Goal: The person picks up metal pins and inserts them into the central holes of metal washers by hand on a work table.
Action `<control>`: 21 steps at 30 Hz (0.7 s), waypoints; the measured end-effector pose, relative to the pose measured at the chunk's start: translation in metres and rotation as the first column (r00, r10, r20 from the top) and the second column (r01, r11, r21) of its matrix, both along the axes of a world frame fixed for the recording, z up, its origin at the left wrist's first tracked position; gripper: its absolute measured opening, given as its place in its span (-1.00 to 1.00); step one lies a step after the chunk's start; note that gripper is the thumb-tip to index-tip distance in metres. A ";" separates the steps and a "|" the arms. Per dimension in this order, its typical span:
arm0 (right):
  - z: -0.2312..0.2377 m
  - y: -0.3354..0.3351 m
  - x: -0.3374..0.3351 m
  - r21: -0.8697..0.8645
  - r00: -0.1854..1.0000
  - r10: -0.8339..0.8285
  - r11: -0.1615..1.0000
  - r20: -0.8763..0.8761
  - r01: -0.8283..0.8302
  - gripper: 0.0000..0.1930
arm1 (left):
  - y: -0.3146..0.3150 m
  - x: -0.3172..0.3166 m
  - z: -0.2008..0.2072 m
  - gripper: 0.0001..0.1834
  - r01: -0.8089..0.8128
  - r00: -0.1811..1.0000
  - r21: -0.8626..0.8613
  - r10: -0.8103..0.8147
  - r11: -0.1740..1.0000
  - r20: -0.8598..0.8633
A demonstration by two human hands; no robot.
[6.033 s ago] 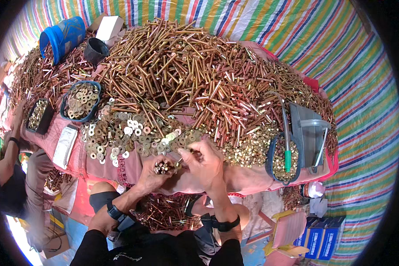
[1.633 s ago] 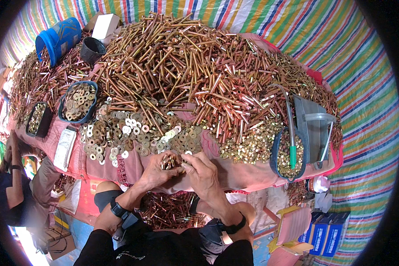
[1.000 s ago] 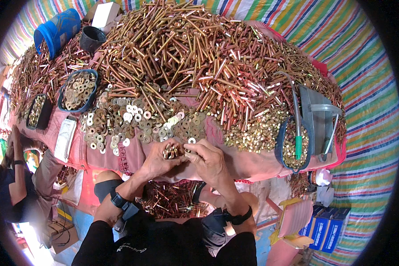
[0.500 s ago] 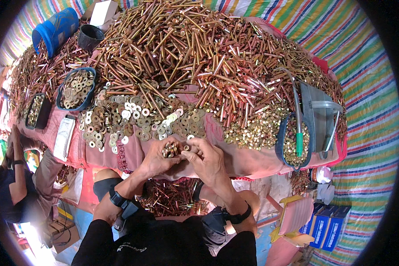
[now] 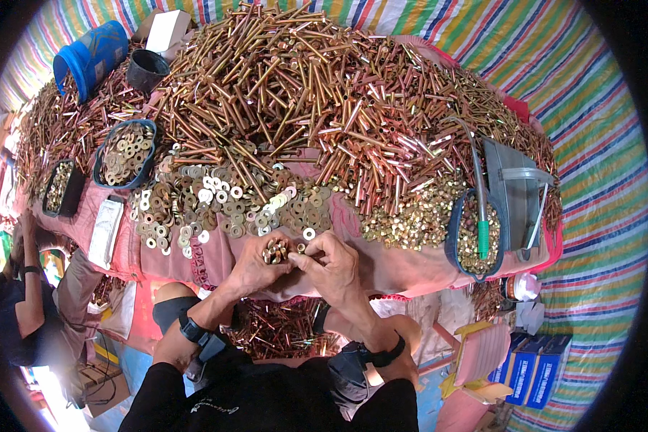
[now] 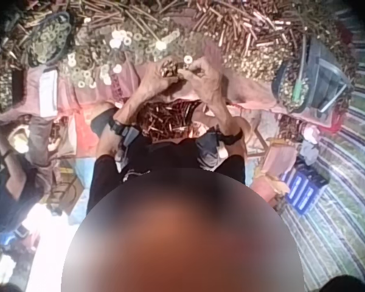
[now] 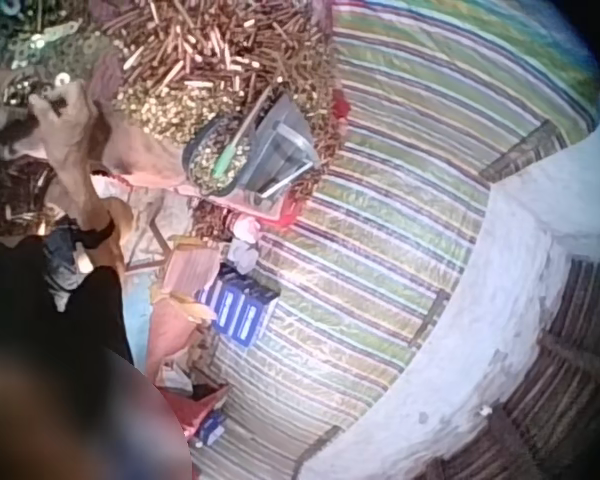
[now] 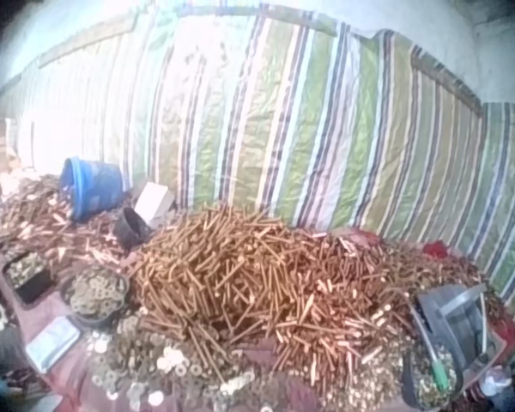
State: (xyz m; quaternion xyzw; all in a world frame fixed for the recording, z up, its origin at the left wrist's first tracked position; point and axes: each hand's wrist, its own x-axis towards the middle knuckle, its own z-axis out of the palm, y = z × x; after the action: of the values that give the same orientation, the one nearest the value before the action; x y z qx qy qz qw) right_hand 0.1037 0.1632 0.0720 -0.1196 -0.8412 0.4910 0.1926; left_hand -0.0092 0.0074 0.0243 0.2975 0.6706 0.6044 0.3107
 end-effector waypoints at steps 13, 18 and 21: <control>0.000 0.006 -0.002 0.039 1.000 0.016 0.999 0.012 -0.016 -0.74 | 0.001 0.002 0.007 -0.74 0.008 0.999 0.042 -0.010 0.999 0.041; 0.003 0.010 -0.003 0.106 0.992 0.111 0.989 -0.059 -0.105 -0.78 | 0.000 0.003 0.002 -0.71 0.003 0.998 0.066 0.001 0.998 -0.058; 0.008 0.015 -0.002 0.233 0.970 0.216 0.954 -0.108 -0.187 -0.78 | -0.001 0.003 -0.002 -0.70 0.005 0.997 0.024 -0.003 1.000 -0.080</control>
State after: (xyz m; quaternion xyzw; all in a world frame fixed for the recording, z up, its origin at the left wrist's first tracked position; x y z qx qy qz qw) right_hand 0.1014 0.1778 0.0795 0.0218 -0.8837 0.4184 0.2086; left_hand -0.0059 0.0060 0.0219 0.3265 0.6745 0.5996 0.2810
